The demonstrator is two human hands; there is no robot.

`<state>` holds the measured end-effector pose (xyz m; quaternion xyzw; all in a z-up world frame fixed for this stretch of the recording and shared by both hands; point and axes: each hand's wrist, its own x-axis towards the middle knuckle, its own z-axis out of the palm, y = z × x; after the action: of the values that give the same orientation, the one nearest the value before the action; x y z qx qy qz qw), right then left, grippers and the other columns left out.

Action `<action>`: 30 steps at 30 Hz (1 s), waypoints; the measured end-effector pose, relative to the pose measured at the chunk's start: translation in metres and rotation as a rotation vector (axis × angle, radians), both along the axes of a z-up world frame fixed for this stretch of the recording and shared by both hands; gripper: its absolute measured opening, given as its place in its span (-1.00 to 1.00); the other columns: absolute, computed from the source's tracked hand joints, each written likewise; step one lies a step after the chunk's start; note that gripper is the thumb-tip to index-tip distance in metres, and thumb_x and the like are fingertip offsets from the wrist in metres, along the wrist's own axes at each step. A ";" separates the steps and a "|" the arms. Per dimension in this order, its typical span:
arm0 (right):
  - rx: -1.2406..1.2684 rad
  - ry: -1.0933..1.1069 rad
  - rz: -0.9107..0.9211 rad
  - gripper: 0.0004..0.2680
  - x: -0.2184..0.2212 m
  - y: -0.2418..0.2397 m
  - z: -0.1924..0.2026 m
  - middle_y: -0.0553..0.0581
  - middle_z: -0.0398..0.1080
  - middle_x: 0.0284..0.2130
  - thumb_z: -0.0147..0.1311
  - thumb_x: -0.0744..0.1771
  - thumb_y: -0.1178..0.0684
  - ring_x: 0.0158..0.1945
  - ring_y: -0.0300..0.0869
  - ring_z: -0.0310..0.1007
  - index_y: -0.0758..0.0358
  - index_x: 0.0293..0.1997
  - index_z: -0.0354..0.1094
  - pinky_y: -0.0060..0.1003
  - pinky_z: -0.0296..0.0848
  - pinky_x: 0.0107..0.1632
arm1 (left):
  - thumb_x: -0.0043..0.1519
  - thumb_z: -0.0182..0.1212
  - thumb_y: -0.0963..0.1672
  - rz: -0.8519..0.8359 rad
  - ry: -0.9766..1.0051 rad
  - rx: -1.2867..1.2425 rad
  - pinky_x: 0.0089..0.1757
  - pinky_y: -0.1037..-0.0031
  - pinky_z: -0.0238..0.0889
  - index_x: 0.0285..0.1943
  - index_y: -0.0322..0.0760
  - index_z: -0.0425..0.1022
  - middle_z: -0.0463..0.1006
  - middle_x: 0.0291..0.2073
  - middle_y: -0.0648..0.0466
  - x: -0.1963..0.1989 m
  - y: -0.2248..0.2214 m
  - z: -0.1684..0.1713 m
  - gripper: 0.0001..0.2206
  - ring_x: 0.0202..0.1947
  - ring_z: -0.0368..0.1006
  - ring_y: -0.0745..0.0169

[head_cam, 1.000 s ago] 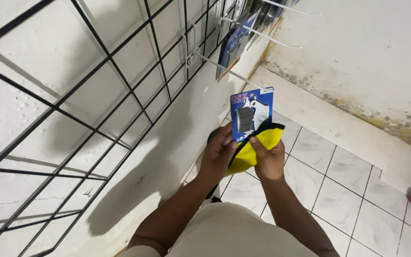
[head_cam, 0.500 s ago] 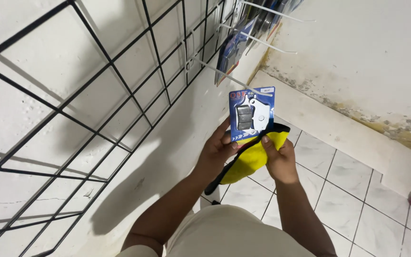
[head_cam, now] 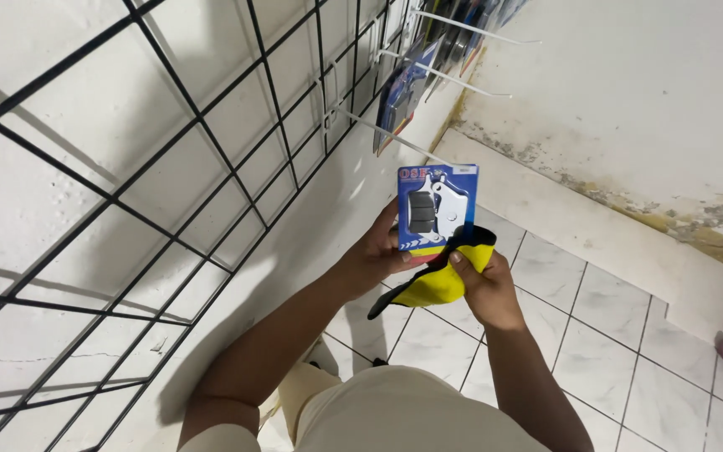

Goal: The person wipes a brake pad package with a cloth, turning the package over to clean both sides.

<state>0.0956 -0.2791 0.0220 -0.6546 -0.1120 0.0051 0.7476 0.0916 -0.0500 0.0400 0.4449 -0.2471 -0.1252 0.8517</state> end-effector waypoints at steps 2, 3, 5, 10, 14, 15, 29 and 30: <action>0.058 0.022 0.023 -0.91 0.000 -0.005 -0.009 0.32 0.52 -0.48 0.02 0.38 0.20 -0.43 0.01 0.58 0.40 -0.20 0.44 -0.03 0.59 -0.21 | 0.29 0.02 -0.31 -0.017 0.034 -0.031 0.20 -0.15 0.09 0.65 0.04 -0.37 0.31 0.32 -0.28 0.002 0.005 -0.013 -0.19 0.32 0.23 -0.25; 0.118 0.044 0.048 -0.89 0.000 -0.008 -0.013 0.37 0.53 -0.45 -0.01 0.39 0.18 -0.42 0.08 0.60 0.42 -0.15 0.43 0.05 0.59 -0.18 | 0.28 0.05 -0.31 -0.033 0.066 -0.060 0.20 -0.16 0.10 0.65 0.08 -0.34 0.33 0.30 -0.28 0.003 0.007 -0.019 -0.18 0.31 0.25 -0.29; 0.218 0.071 -0.060 -0.86 -0.008 -0.015 -0.010 0.34 0.51 -0.38 -0.02 0.40 0.14 -0.35 0.08 0.60 0.42 -0.05 0.38 0.05 0.56 -0.10 | 0.29 0.03 -0.31 -0.017 0.069 -0.077 0.20 -0.08 0.15 0.65 0.04 -0.35 0.35 0.28 -0.24 -0.003 0.011 -0.004 -0.19 0.29 0.28 -0.22; 0.530 -0.051 -0.215 -0.73 -0.021 -0.026 0.020 0.27 0.51 -0.23 0.06 0.38 -0.05 -0.23 0.03 0.62 0.25 0.14 0.30 -0.02 0.56 0.05 | 0.28 0.05 -0.31 0.002 0.050 -0.077 0.16 0.09 0.27 0.65 0.06 -0.34 0.41 0.24 -0.14 0.000 0.025 -0.009 -0.18 0.24 0.37 -0.02; 0.272 -0.364 0.068 -0.53 -0.031 -0.010 0.023 0.14 0.23 0.32 -0.02 0.42 -0.16 0.35 0.02 0.20 0.15 0.52 0.03 0.05 0.15 0.37 | 0.29 0.09 -0.29 -0.053 0.019 -0.072 0.16 0.04 0.30 0.65 0.06 -0.35 0.43 0.22 -0.18 -0.005 0.022 0.003 -0.17 0.20 0.41 -0.06; -0.027 -0.523 0.050 -0.54 -0.031 0.001 0.022 0.10 0.20 0.35 -0.01 0.40 -0.13 0.40 0.05 0.11 0.11 0.50 0.08 0.07 0.05 0.38 | 0.30 0.13 -0.26 -0.086 0.004 -0.059 0.15 0.10 0.34 0.66 0.05 -0.35 0.46 0.17 -0.16 -0.008 0.022 0.008 -0.17 0.14 0.46 0.01; -1.157 -0.874 -0.065 -0.53 -0.027 0.062 0.043 -0.08 0.08 0.44 -0.01 0.34 -0.09 0.44 0.20 -0.05 -0.12 0.48 0.10 0.16 -0.05 0.33 | 0.18 0.12 -0.38 -0.103 -0.105 -0.016 0.06 0.13 0.40 0.64 -0.09 -0.21 0.40 0.20 -0.21 0.017 0.037 -0.040 -0.15 0.06 0.45 0.01; -1.169 -0.944 -0.098 -0.57 -0.031 0.065 0.037 -0.10 0.13 0.42 -0.02 0.34 -0.11 0.38 0.14 0.08 -0.10 0.43 0.17 0.10 0.04 0.26 | 0.13 0.15 -0.41 -0.073 -0.135 -0.074 0.09 0.09 0.38 0.63 -0.08 -0.20 0.31 0.31 -0.19 0.014 0.036 -0.030 -0.10 0.15 0.41 -0.03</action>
<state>0.0649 -0.2138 0.0586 -0.8818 -0.3703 -0.2505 0.1502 0.1054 -0.0145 0.0098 0.4114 -0.3246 -0.1169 0.8437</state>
